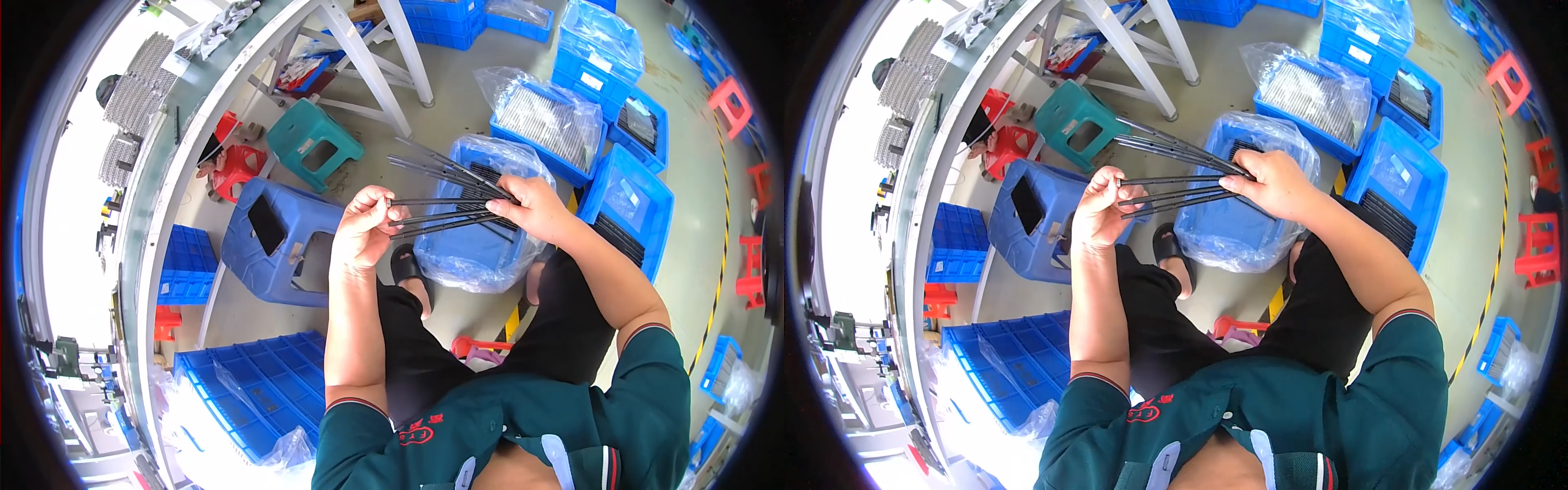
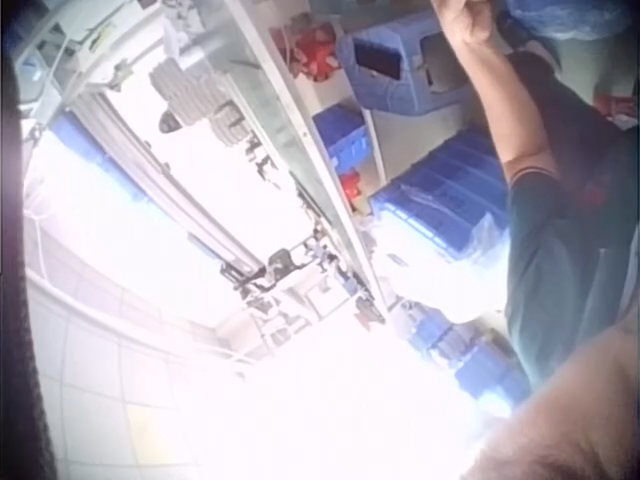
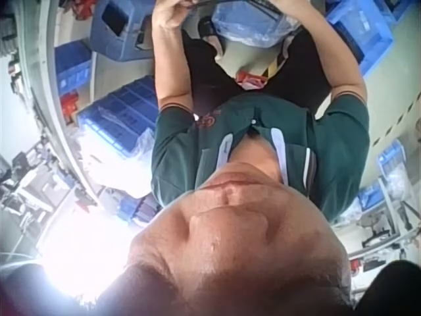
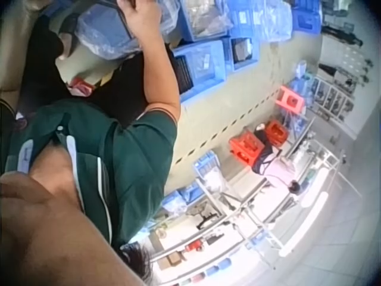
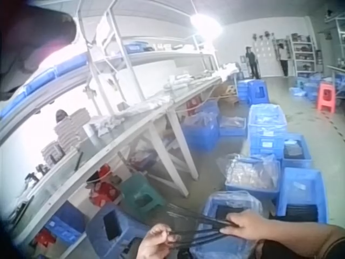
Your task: Sort and pack thin black rods into plastic containers in a workshop setting.
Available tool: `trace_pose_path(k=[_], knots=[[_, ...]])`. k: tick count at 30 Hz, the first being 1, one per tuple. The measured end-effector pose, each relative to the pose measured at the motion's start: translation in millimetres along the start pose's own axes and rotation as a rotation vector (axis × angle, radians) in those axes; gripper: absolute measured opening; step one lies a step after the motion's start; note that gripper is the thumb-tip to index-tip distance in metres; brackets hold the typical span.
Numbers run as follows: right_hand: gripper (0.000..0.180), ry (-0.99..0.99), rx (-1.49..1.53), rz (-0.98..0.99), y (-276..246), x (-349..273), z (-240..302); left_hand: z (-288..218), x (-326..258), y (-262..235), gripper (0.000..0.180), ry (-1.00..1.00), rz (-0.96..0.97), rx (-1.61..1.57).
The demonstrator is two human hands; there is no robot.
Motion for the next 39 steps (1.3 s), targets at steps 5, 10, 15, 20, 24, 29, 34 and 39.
trace_pose_path(k=[5, 10, 15, 20, 24, 29, 34, 39], knots=[[0.033, 0.010, -0.067, -0.045, 0.7, 2.8, -4.8, -23.5, -6.0, -3.2, 0.012, 0.377, -0.345, 0.564], [0.034, 0.006, -0.112, 0.033, 8.3, 2.4, -3.1, -18.4, -5.1, -1.0, 0.011, 0.318, -0.323, 0.632], [0.028, 0.171, 0.067, 0.133, 17.8, -0.7, -14.5, -32.7, -10.9, -12.7, 0.011, 0.353, -0.379, 0.662], [0.023, 0.445, 0.336, 0.267, 28.9, -10.5, -21.0, -40.4, -9.4, -21.8, 0.014, 0.384, -0.447, 0.565], [0.021, 0.570, 0.413, 0.362, 31.0, -17.1, -14.6, -36.5, -7.7, -18.9, 0.015, 0.349, -0.421, 0.540], [0.021, 0.648, 0.482, 0.449, 33.5, -21.3, -7.0, -33.3, -6.0, -14.7, 0.015, 0.364, -0.340, 0.510], [0.024, 0.612, 0.483, 0.506, 31.9, -22.5, -7.9, -30.6, -5.7, -15.5, 0.012, 0.350, -0.350, 0.514], [0.025, 0.600, 0.471, 0.536, 32.8, -23.9, -7.3, -28.3, -5.4, -18.8, 0.010, 0.325, -0.286, 0.541]])
Point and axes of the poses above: each hand's wrist, its own x-axis towards the middle knuckle, its own y-axis out of the palm, z = x × y, the point moved 7 cm from there along x, towards the middle knuckle, and after that the axes turned 14 degrees about -z, right-handed, at the moved point
